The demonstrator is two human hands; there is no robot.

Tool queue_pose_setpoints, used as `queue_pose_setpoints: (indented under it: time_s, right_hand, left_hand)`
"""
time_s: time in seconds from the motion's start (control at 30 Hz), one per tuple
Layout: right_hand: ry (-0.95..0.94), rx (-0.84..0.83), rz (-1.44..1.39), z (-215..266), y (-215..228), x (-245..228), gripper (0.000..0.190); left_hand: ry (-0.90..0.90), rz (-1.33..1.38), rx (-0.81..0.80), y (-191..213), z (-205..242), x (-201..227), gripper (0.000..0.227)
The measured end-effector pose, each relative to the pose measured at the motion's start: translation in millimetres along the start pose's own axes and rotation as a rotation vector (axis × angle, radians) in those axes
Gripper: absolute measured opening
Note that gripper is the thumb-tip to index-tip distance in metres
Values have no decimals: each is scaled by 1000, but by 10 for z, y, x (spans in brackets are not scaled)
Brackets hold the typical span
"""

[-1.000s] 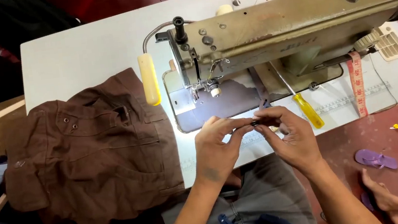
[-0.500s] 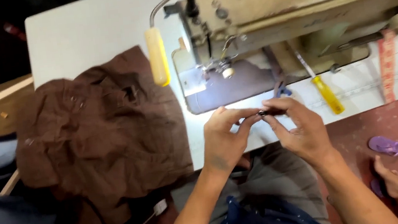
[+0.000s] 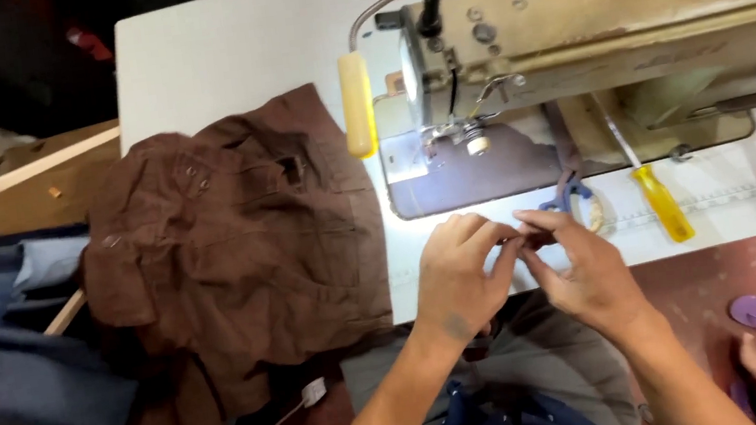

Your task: Threading an industrial sewing machine needle and preparing the thread for sewing.

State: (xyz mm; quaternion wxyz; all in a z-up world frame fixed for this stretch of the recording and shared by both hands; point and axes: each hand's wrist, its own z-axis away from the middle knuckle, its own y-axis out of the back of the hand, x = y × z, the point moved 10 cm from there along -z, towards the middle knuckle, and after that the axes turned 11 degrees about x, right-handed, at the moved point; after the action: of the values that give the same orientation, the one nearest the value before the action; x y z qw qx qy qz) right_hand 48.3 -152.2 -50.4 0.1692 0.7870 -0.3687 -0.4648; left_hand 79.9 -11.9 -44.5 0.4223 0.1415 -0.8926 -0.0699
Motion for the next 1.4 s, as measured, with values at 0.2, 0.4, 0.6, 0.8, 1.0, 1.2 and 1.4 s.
queue_pose_setpoints:
  time_s: [0.2,0.4,0.6,0.8,1.0,1.2,1.4]
  right_hand:
    - [-91,-25,-30,25,-31,117,44]
    - [-140,-114,-85,94,-119,168,44]
    - [-183,-210,-146,191,-242,290,42]
    - [-252,-149,-137,37,106,447,27]
    - [-432,102,-120,123,719,968,19]
    - [-585,388,-140,316,1520,1742,15]
    - [-628,642,-42,301,2273,2266,16]
  left_hand:
    - [-90,49,-49,-17,-27,96,7]
    - [-79,41,-149,-30,-65,180,5]
    - [28,122,-195,-54,-41,181,3]
    - [123,60,-107,11,-94,-26,4]
    - [386,-10,-80,-32,172,-520,9]
    - [432,-46,-89,-78,297,-667,11]
    - [373,-131,-73,-99,261,-556,9]
